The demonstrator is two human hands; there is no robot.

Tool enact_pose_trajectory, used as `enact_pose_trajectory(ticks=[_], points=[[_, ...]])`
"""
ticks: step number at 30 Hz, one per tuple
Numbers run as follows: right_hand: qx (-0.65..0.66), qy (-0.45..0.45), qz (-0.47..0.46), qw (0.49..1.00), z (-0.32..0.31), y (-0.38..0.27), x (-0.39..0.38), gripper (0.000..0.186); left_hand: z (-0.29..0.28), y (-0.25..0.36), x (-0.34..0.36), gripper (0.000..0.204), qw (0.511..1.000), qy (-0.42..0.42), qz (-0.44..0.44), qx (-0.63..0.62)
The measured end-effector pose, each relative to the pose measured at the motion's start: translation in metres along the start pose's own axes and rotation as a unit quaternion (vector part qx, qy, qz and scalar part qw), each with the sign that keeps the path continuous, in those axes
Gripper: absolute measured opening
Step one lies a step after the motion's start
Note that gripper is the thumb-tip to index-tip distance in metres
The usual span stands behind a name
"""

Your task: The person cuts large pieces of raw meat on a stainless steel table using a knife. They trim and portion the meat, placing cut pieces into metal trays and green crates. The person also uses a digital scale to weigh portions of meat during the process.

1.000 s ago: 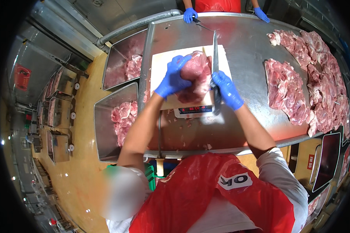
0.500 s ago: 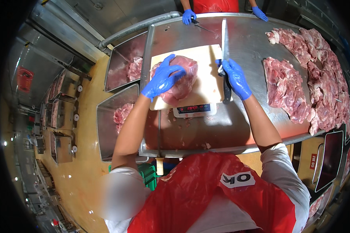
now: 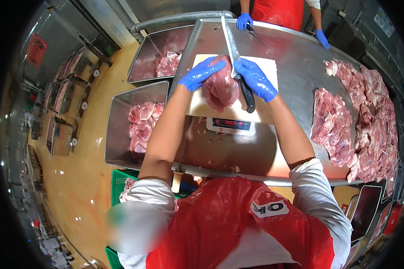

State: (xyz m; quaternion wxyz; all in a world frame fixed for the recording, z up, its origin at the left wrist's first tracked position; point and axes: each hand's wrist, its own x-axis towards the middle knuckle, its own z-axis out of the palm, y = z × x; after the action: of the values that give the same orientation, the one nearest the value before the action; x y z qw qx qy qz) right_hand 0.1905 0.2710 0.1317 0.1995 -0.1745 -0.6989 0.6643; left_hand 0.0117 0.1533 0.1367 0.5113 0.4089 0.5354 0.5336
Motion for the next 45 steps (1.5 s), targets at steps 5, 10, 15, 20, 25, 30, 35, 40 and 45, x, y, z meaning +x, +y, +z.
enact_pose_trajectory(ticks=[5, 10, 15, 20, 25, 30, 35, 40, 45], points=[[0.118, -0.013, 0.001, 0.993, -0.001, 0.005, -0.003, 0.030, -0.032, -0.018, 0.029, 0.065, 0.963, 0.100, -0.040, 0.247], [0.002, 0.027, -0.033, 0.999, -0.024, 0.031, -0.027, 0.031, -0.024, 0.005, 0.023, 0.048, 0.951, 0.048, -0.061, 0.298], [-0.242, 0.062, 0.001, 0.968, -0.028, 0.013, -0.109, 0.027, -0.024, 0.014, 0.016, 0.046, 0.947, 0.022, -0.123, 0.296], [-0.555, -0.042, -0.055, 0.829, -0.014, 0.036, -0.147, 0.018, -0.037, 0.006, 0.030, 0.039, 0.948, 0.014, -0.209, 0.240], [-0.544, -0.082, -0.122, 0.826, 0.040, 0.038, -0.106, 0.033, -0.039, 0.019, 0.049, 0.034, 0.913, -0.047, -0.242, 0.326], [-0.578, -0.066, -0.075, 0.810, 0.087, 0.035, -0.061, 0.020, -0.044, 0.016, 0.059, 0.032, 0.905, -0.063, -0.223, 0.357], [-0.599, -0.118, -0.046, 0.791, 0.052, 0.048, -0.092, 0.015, -0.039, 0.011, 0.053, 0.027, 0.906, -0.083, -0.122, 0.398], [-0.652, -0.136, -0.008, 0.746, 0.073, 0.043, -0.074, 0.018, -0.028, -0.008, 0.058, 0.040, 0.911, -0.037, -0.066, 0.405], [-0.647, -0.087, -0.006, 0.757, 0.112, 0.052, -0.037, 0.019, -0.011, 0.001, 0.072, 0.047, 0.868, -0.053, -0.010, 0.493]])
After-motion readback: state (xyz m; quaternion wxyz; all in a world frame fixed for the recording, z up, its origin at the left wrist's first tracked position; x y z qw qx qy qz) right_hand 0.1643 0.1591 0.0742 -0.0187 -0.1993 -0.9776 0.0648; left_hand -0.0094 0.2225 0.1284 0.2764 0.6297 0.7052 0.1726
